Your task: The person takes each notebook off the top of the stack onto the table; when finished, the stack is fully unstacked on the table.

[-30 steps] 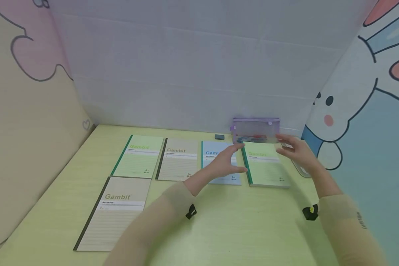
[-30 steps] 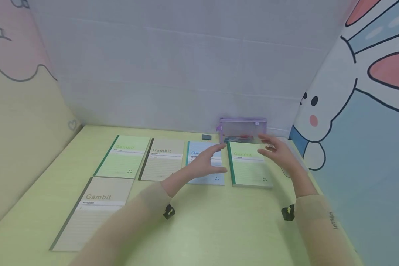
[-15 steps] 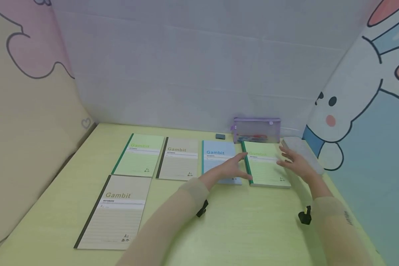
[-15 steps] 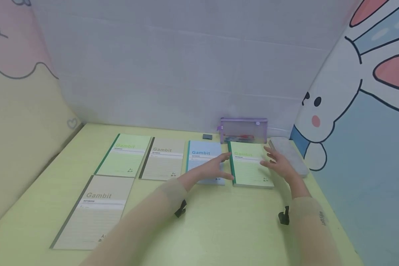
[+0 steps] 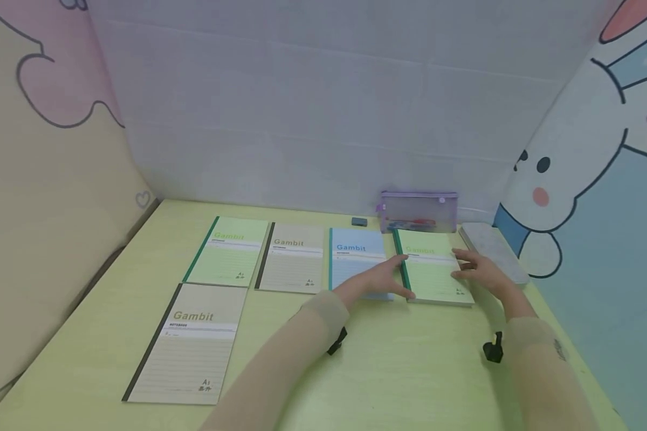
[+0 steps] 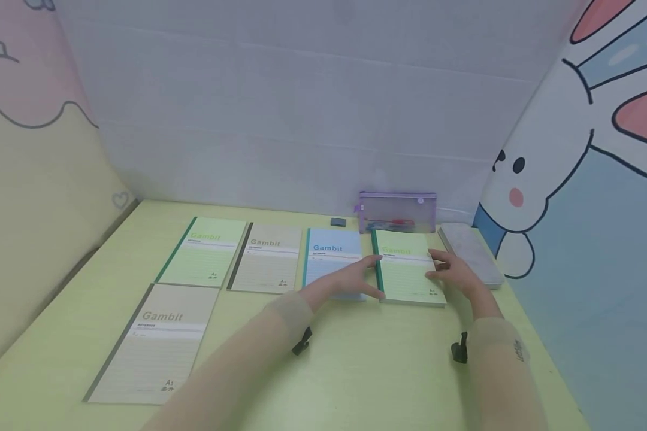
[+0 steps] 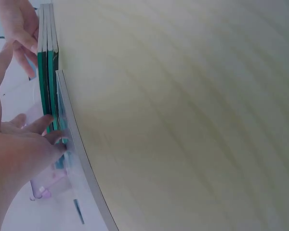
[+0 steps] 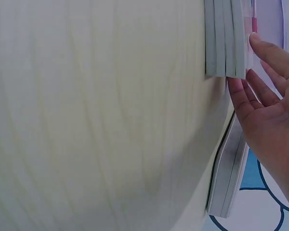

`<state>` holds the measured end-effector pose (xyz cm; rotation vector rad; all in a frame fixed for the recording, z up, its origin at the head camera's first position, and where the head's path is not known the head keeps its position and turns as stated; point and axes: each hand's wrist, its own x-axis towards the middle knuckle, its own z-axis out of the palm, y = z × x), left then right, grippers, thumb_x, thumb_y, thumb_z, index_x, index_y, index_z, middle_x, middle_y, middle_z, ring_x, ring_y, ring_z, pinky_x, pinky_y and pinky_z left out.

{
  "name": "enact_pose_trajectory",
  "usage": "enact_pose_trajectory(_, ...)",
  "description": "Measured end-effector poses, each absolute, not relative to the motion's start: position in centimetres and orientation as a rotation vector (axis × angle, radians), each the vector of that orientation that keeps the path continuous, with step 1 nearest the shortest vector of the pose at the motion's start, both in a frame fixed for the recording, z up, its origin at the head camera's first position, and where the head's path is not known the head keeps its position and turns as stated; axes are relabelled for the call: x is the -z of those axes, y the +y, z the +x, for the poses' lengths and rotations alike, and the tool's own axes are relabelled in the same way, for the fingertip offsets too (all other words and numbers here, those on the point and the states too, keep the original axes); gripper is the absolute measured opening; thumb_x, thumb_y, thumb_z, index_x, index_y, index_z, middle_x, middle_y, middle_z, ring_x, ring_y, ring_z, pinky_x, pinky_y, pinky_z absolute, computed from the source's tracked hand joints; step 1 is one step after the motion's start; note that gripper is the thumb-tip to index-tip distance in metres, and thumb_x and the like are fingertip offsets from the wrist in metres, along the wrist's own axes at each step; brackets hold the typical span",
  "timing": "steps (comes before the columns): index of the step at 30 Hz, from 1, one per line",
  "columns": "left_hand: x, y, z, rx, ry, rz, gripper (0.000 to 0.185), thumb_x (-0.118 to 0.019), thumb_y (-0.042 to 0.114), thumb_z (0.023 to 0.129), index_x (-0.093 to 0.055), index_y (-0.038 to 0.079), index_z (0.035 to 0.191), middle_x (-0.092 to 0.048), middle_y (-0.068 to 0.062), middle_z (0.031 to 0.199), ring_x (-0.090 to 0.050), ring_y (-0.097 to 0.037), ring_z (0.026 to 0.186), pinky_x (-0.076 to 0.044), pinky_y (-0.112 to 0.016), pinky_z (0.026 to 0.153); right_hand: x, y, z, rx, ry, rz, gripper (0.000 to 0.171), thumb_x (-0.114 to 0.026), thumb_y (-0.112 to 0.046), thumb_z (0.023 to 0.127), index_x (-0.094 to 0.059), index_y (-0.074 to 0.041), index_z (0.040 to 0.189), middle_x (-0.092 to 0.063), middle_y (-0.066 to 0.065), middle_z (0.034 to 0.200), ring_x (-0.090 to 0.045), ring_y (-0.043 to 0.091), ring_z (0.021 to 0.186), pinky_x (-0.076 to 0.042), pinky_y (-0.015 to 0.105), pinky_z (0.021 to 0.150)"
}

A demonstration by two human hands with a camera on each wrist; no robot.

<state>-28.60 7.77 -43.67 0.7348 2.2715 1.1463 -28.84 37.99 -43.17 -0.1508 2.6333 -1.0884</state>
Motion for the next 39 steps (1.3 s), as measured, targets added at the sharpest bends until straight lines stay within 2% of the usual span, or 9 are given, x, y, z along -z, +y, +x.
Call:
enact_pose_trajectory(12,43.5,7.5,-28.3,-1.256,2.209,0.778,0.101,-0.079,0.034,0.077,-0.013,0.023,0.152,-0.026,-0.005,0.154,-0.026,-0.024,0.141,-0.031,-0.043,0.11,42.7,38.2,-28.1,1.074,2.662,-0.168,0.072,-0.067,-0.029,0.088,-0.033,-0.004,0.146,-0.03,0.027,0.147,-0.039,0.047,0.126,-0.038,0.057,0.099)
enact_pose_trajectory(14,43.3,7.4,-28.2,-1.29,2.19,0.784,0.1,-0.079,0.032,0.077,-0.014,0.023,0.152,-0.029,-0.006,0.153,-0.027,-0.023,0.141,-0.032,-0.042,0.11,42.5,38.4,-27.9,1.084,2.675,-0.184,0.07,-0.066,-0.027,0.089,-0.033,-0.003,0.146,-0.032,0.026,0.147,-0.04,0.047,0.125,-0.042,0.052,0.097)
enact_pose_trajectory(16,43.1,7.5,-28.1,-1.319,2.184,0.789,0.098,-0.079,0.03,0.077,-0.016,0.024,0.152,-0.03,-0.005,0.152,-0.029,-0.022,0.14,-0.032,-0.041,0.11,42.3,38.7,-27.7,1.092,2.692,-0.202,0.068,-0.066,-0.027,0.09,-0.034,-0.003,0.145,-0.034,0.025,0.146,-0.042,0.045,0.123,-0.045,0.041,0.093)
enact_pose_trajectory(19,43.0,7.6,-28.0,-1.388,2.162,0.782,0.096,-0.079,0.027,0.077,-0.019,0.024,0.151,-0.032,-0.006,0.151,-0.034,-0.022,0.137,-0.035,-0.039,0.108,41.7,38.9,-27.5,1.098,2.72,-0.206,0.067,-0.065,-0.027,0.09,-0.034,-0.003,0.145,-0.036,0.024,0.145,-0.044,0.042,0.121,-0.046,0.03,0.088)
enact_pose_trajectory(21,42.9,7.6,-28.0,-1.452,2.135,0.769,0.093,-0.078,0.025,0.078,-0.02,0.024,0.151,-0.033,-0.008,0.15,-0.038,-0.023,0.134,-0.04,-0.037,0.103,41.2,38.9,-27.4,1.102,2.73,-0.199,0.068,-0.064,-0.029,0.091,-0.033,-0.003,0.146,-0.036,0.024,0.145,-0.044,0.042,0.121,-0.046,0.032,0.089)
enact_pose_trajectory(25,42.4,7.5,-28.2,-1.618,2.057,0.7,0.088,-0.077,0.021,0.08,-0.024,0.023,0.15,-0.036,-0.008,0.147,-0.048,-0.023,0.126,-0.049,-0.032,0.091,40.2,38.8,-27.5,1.094,2.746,-0.151,0.072,-0.063,-0.037,0.09,-0.031,-0.008,0.148,-0.037,0.023,0.145,-0.041,0.041,0.124,-0.039,0.052,0.098)
enact_pose_trajectory(28,42.0,7.3,-28.7,-1.727,2.015,0.651,0.086,-0.076,0.017,0.08,-0.026,0.021,0.149,-0.039,-0.007,0.144,-0.053,-0.022,0.119,-0.051,-0.03,0.085,39.3,38.5,-27.6,1.103,2.744,-0.14,0.075,-0.063,-0.043,0.088,-0.031,-0.012,0.148,-0.036,0.02,0.147,-0.038,0.04,0.128,-0.033,0.058,0.102)
enact_pose_trajectory(33,40.8,6.4,-29.8,-1.814,2.019,0.608,0.084,-0.075,0.01,0.08,-0.029,0.022,0.148,-0.046,-0.008,0.137,-0.06,-0.019,0.106,-0.052,-0.03,0.083,37.7,37.2,-27.5,1.151,2.718,-0.143,0.077,-0.065,-0.045,0.086,-0.03,-0.017,0.149,-0.028,0.016,0.152,-0.031,0.042,0.134,-0.03,0.06,0.104)
enact_pose_trajectory(39,38.7,4.6,-30.7,-1.852,2.044,0.548,0.08,-0.074,0.009,0.081,-0.032,0.027,0.147,-0.052,-0.008,0.128,-0.061,-0.019,0.103,-0.05,-0.037,0.09,35.8,34.8,-27.5,1.165,2.739,-0.128,0.08,-0.067,-0.047,0.083,-0.031,-0.02,0.149,-0.036,0.014,0.146,-0.04,0.033,0.128,-0.04,0.048,0.1)
